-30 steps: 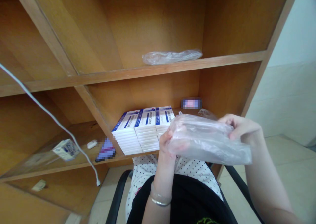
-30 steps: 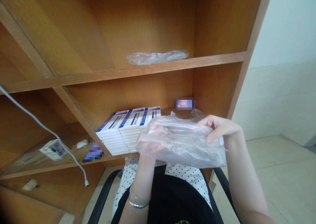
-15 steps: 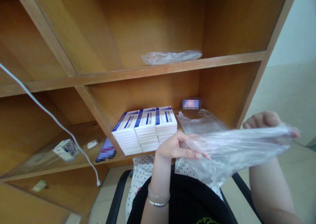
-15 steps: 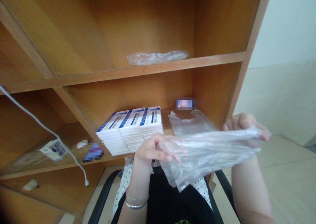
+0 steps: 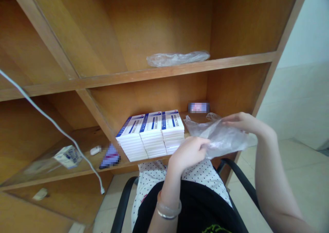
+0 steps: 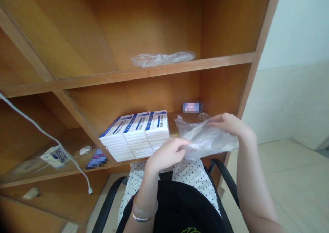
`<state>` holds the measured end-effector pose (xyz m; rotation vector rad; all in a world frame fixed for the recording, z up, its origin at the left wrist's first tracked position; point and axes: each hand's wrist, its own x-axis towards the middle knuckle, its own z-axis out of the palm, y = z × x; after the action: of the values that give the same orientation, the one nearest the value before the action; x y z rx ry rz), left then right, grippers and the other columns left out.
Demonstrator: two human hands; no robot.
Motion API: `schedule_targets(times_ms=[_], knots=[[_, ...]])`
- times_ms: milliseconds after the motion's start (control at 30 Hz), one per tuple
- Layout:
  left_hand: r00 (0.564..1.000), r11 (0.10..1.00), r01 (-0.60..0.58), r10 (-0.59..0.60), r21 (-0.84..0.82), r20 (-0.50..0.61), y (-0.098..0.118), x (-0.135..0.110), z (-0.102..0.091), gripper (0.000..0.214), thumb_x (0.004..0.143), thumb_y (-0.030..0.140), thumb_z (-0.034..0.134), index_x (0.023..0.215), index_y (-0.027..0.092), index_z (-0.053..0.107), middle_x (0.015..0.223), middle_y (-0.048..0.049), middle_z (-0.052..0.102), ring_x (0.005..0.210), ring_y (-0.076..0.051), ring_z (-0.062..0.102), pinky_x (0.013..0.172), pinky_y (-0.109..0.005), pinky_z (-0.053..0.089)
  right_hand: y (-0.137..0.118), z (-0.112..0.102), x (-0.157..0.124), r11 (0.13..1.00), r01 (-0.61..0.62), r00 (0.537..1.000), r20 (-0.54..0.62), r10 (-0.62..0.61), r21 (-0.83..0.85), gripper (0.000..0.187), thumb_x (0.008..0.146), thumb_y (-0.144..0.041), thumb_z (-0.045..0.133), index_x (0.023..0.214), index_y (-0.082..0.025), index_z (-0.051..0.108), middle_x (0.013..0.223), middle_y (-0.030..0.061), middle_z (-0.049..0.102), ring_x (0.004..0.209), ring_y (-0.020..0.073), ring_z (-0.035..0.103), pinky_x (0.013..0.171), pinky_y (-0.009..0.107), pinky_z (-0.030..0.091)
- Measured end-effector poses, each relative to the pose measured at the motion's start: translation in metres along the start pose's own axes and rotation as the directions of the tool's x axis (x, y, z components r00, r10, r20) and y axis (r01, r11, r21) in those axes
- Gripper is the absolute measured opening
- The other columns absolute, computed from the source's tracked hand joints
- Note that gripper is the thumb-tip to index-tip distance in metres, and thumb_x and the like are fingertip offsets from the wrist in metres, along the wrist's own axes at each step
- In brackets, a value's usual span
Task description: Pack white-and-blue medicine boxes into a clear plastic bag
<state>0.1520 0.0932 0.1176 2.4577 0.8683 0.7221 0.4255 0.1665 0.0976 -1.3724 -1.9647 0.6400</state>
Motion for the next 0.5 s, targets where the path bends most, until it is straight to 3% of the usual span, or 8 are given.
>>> schedule_targets(times_ms=[67, 133, 233, 333, 400, 500], knots=[[0.993, 0.952, 0.105, -0.086, 0.286, -0.077, -0.003, 0.010, 0.020, 0.034, 0.073, 0.002, 0.041, 0.075, 0.020, 0.070, 0.077, -0.0076, 0.066, 0.078, -0.023, 0.062, 0.075, -0.040, 0.049, 0.005, 0.003, 0.011, 0.987, -0.054, 0.996, -0.085, 0.042, -0.150, 0.049, 0.077, -0.045, 0.063, 0.120, -0.021, 0.064, 0.103, 0.0084, 0.070, 0.086, 0.0260, 0.064, 0.074, 0.035, 0.051], [0.982, 0.895, 0.186, -0.153, 0.405, -0.112, -0.010, 0.020, 0.036, 0.031, 0.074, 0.003, 0.043, 0.080, 0.017, 0.070, 0.089, -0.0131, 0.066, 0.091, -0.028, 0.061, 0.080, -0.044, 0.047, 0.013, 0.005, 0.020, 0.956, -0.096, 0.987, -0.147, 0.056, -0.277, 0.061, 0.073, -0.041, 0.066, 0.130, -0.022, 0.056, 0.121, 0.0078, 0.064, 0.104, 0.0294, 0.061, 0.089, 0.038, 0.048], [0.959, 0.840, 0.283, -0.244, 0.463, -0.143, -0.021, 0.030, 0.048, 0.025, 0.085, 0.021, 0.047, 0.087, 0.014, 0.071, 0.103, -0.0170, 0.063, 0.102, -0.031, 0.058, 0.086, -0.046, 0.045, 0.027, 0.011, 0.030, 0.912, -0.138, 0.988, -0.112, 0.103, -0.387, 0.065, 0.069, -0.039, 0.066, 0.131, -0.024, 0.055, 0.128, 0.0065, 0.060, 0.113, 0.0314, 0.057, 0.097, 0.040, 0.044], [0.933, 0.798, 0.359, -0.300, 0.484, -0.197, -0.030, 0.035, 0.051, 0.047, 0.093, 0.044, 0.037, 0.091, 0.013, 0.071, 0.116, -0.0184, 0.060, 0.113, -0.033, 0.052, 0.093, -0.047, 0.042, 0.037, 0.016, 0.035, 0.879, -0.164, 0.983, 0.002, 0.185, -0.447, 0.058, 0.067, -0.036, 0.066, 0.123, -0.026, 0.062, 0.128, 0.0048, 0.060, 0.115, 0.0308, 0.056, 0.100, 0.038, 0.041], [0.916, 0.787, 0.400, -0.326, 0.469, -0.234, -0.037, 0.037, 0.054, 0.057, 0.095, 0.045, 0.026, 0.090, 0.010, 0.072, 0.123, -0.0203, 0.056, 0.118, -0.034, 0.049, 0.096, -0.048, 0.040, 0.039, 0.019, 0.035, 0.851, -0.202, 0.967, 0.037, 0.251, -0.485, 0.054, 0.065, -0.034, 0.066, 0.118, -0.026, 0.065, 0.129, 0.0049, 0.059, 0.115, 0.0308, 0.056, 0.100, 0.038, 0.041], [0.893, 0.774, 0.449, -0.369, 0.446, -0.259, -0.046, 0.039, 0.060, 0.052, 0.095, 0.033, 0.027, 0.094, 0.006, 0.071, 0.131, -0.0224, 0.050, 0.121, -0.035, 0.047, 0.098, -0.047, 0.040, 0.034, 0.022, 0.033, 0.809, -0.273, 0.942, 0.027, 0.335, -0.521, 0.053, 0.062, -0.034, 0.067, 0.114, -0.027, 0.067, 0.130, 0.0055, 0.058, 0.118, 0.0324, 0.053, 0.100, 0.040, 0.041]])
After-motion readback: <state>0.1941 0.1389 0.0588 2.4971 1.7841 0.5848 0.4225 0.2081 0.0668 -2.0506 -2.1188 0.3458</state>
